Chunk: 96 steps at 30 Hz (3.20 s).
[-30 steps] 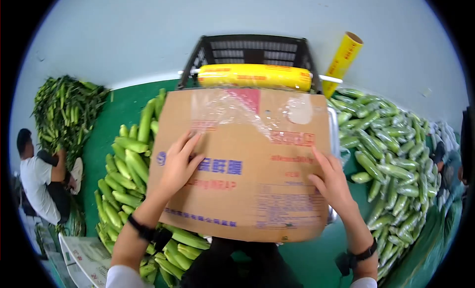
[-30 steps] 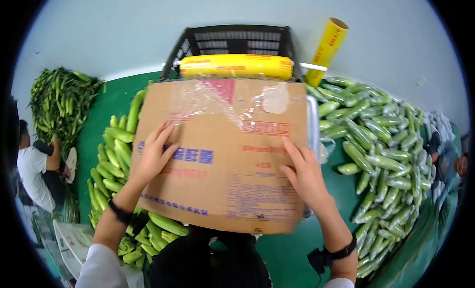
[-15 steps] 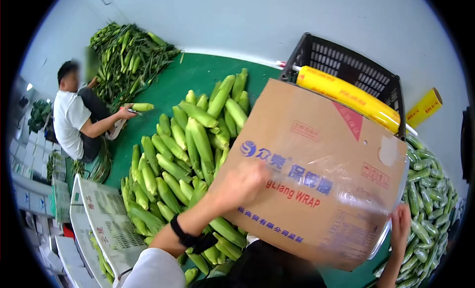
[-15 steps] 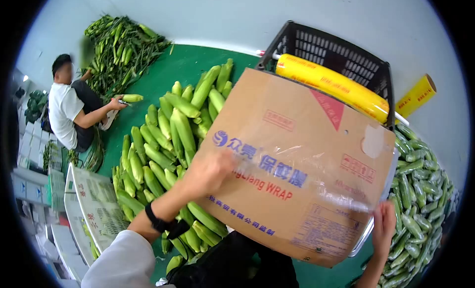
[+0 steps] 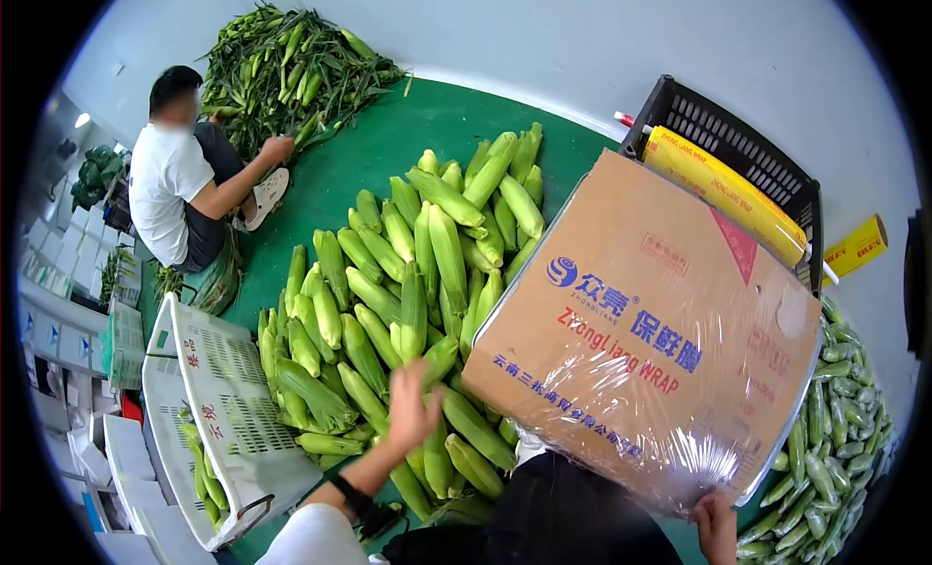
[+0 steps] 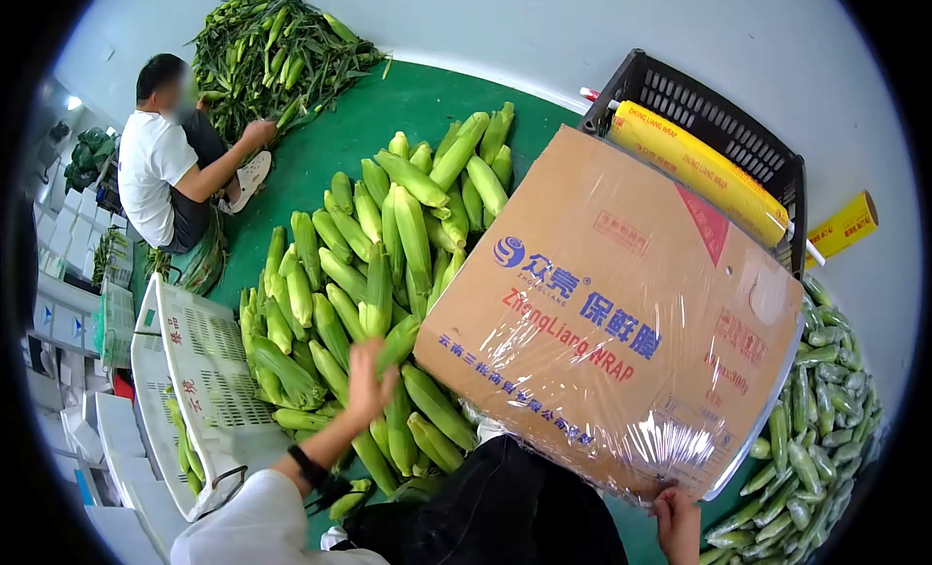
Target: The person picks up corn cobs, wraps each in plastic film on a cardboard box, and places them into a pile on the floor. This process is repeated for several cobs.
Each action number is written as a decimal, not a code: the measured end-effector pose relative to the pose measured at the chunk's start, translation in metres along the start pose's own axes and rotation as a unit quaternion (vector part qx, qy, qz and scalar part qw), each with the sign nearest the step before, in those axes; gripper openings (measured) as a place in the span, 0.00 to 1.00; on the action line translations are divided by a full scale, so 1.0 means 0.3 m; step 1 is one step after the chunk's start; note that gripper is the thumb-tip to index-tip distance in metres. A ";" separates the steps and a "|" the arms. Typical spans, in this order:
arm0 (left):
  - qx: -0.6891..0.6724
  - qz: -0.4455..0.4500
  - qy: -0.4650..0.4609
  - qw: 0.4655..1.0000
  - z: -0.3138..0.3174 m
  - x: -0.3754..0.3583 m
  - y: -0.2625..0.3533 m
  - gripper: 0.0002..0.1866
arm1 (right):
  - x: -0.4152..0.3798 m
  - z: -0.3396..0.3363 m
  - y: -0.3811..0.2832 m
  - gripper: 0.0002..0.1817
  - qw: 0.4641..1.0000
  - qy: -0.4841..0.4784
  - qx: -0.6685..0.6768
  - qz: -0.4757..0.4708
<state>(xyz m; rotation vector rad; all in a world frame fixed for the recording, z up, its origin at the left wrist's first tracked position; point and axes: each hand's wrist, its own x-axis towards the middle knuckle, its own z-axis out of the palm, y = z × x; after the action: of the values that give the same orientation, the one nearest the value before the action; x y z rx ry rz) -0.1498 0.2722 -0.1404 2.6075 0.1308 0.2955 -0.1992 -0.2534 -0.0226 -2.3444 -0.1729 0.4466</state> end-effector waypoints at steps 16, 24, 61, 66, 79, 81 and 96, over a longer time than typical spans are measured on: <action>-0.551 -0.194 -0.178 0.792 -0.237 0.325 0.196 0.49 | -0.008 0.065 -0.039 0.03 0.987 0.084 -0.010 0.140; -0.073 0.527 -0.256 0.807 0.075 0.387 0.919 0.32 | -0.067 0.061 -0.139 0.04 0.981 0.107 -0.042 0.158; 0.014 0.379 -0.242 0.893 0.184 0.525 1.065 0.15 | 0.503 -0.057 -0.169 0.31 0.897 0.235 -0.325 -0.187; -0.006 0.443 -0.197 0.874 0.062 0.311 0.959 0.38 | 0.386 -0.023 -0.222 0.32 0.949 0.057 -0.269 -0.152; 0.235 0.447 -0.400 0.765 0.331 0.902 1.238 0.48 | 0.668 -0.097 -0.187 0.28 0.915 0.197 -0.310 -0.167; 0.217 0.440 -0.396 0.776 0.369 0.900 1.203 0.47 | 0.602 -0.075 -0.220 0.27 0.914 0.188 -0.294 -0.207; -0.465 0.283 -0.208 0.813 0.136 0.423 1.079 0.25 | 0.292 -0.035 -0.286 0.40 0.635 -0.205 0.720 0.189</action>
<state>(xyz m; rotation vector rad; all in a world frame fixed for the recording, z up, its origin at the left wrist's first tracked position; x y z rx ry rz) -0.0052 -0.0090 0.0099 1.5977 -0.7698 -0.0385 -0.1135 -0.1761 0.0204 -0.6191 0.3801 0.8765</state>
